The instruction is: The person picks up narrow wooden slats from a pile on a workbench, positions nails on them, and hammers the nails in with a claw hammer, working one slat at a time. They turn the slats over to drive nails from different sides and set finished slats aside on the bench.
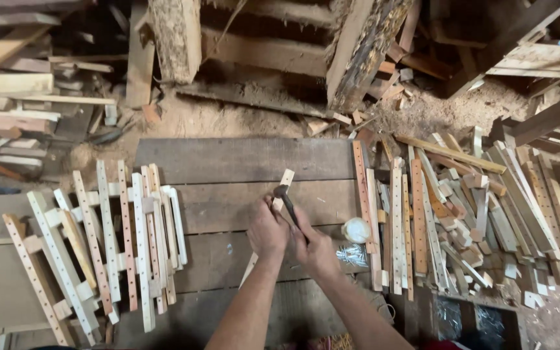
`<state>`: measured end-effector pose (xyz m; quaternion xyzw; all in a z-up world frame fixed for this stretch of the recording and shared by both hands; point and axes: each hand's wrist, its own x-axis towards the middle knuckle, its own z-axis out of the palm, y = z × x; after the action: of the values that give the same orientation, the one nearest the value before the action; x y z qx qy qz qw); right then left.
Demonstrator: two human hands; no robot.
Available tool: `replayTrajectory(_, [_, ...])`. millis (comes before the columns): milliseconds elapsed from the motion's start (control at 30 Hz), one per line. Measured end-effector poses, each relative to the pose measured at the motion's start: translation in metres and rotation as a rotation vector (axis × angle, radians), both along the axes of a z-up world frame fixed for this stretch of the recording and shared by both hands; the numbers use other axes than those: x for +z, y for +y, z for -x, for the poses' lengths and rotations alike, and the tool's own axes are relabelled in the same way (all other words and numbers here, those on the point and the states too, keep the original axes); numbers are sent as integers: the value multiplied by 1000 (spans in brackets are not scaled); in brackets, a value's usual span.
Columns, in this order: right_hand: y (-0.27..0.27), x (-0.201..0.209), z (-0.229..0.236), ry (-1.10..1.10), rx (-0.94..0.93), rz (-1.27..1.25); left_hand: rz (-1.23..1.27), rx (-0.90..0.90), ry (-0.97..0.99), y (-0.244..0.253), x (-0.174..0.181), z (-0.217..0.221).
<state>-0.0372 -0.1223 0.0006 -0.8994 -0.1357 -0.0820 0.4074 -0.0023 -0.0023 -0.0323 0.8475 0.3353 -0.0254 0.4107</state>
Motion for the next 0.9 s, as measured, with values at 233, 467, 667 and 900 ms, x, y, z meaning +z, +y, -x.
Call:
replayTrajectory(233, [21,37,6,158,-105,-122,-1,-2,-90,4,22,-4])
replayTrajectory(467, [-12,-14,19,646,-359,-576,85,-155,98,27,-16,3])
replayTrajectory(667, [-44,-47,10,491,-307,164,645,270,-227,43,-24,-12])
replayTrajectory(900, [-11,1,1,820,-304,-735,747,460,-331,57,-2,-6])
